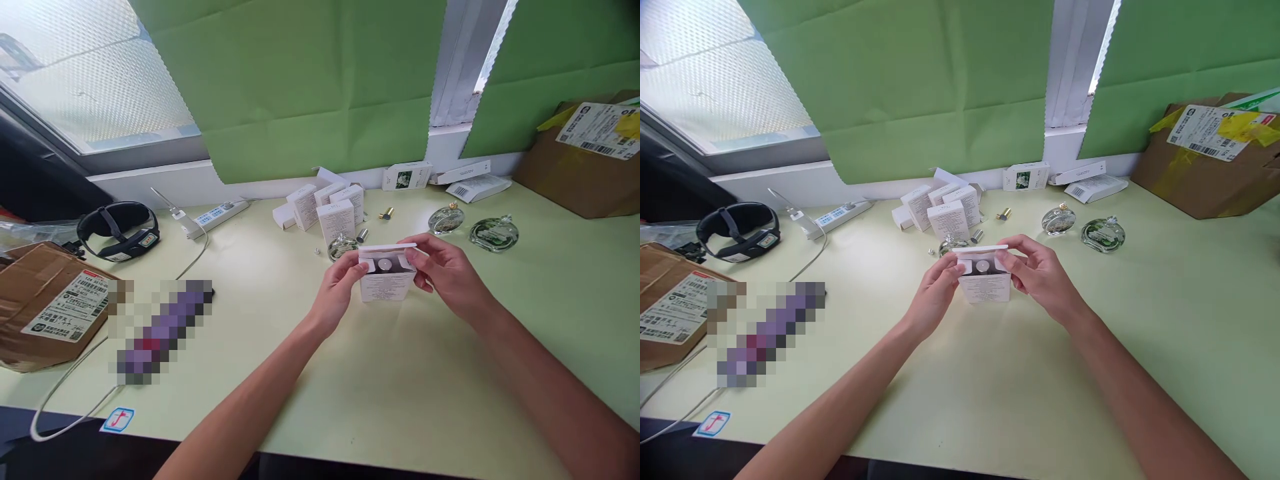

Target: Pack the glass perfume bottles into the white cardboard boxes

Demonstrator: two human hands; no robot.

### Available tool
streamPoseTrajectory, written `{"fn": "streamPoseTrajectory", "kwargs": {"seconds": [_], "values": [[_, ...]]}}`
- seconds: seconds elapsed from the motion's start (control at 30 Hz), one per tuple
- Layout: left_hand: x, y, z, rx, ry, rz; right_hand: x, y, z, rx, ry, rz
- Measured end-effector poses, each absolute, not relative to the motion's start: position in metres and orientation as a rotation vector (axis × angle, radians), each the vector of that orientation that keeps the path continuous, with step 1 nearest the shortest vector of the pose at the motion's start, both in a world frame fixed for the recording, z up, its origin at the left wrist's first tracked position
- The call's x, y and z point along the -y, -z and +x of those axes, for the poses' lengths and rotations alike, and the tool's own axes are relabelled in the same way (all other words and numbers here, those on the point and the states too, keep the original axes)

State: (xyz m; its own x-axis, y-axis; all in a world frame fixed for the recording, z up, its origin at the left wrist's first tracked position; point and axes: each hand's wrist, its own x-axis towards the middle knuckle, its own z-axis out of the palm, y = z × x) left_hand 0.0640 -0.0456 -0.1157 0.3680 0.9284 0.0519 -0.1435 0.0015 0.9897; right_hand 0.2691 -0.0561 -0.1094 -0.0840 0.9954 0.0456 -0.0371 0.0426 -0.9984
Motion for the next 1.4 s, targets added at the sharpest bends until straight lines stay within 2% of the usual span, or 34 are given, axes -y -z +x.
{"fn": "streamPoseTrajectory", "kwargs": {"seconds": [0.2,0.83,0.93,1.13,1.4], "values": [[0.046,0.114,0.064,-0.807,-0.993,1.272,0.056,0.110,0.265,1.230,-1.213,-1.110],[0.047,0.118,0.065,-0.772,-1.012,1.242,0.057,0.110,0.273,1.346,-1.408,-1.113],[0.047,0.115,0.064,-0.783,-0.996,1.258,0.059,0.108,0.274,1.427,-1.316,-1.175],[0.048,0.113,0.063,-0.814,-0.976,1.251,0.061,0.100,0.267,1.527,-0.903,-1.155],[0.049,0.114,0.062,-0.815,-0.977,1.293,0.059,0.107,0.266,1.462,-1.097,-1.034]]}}
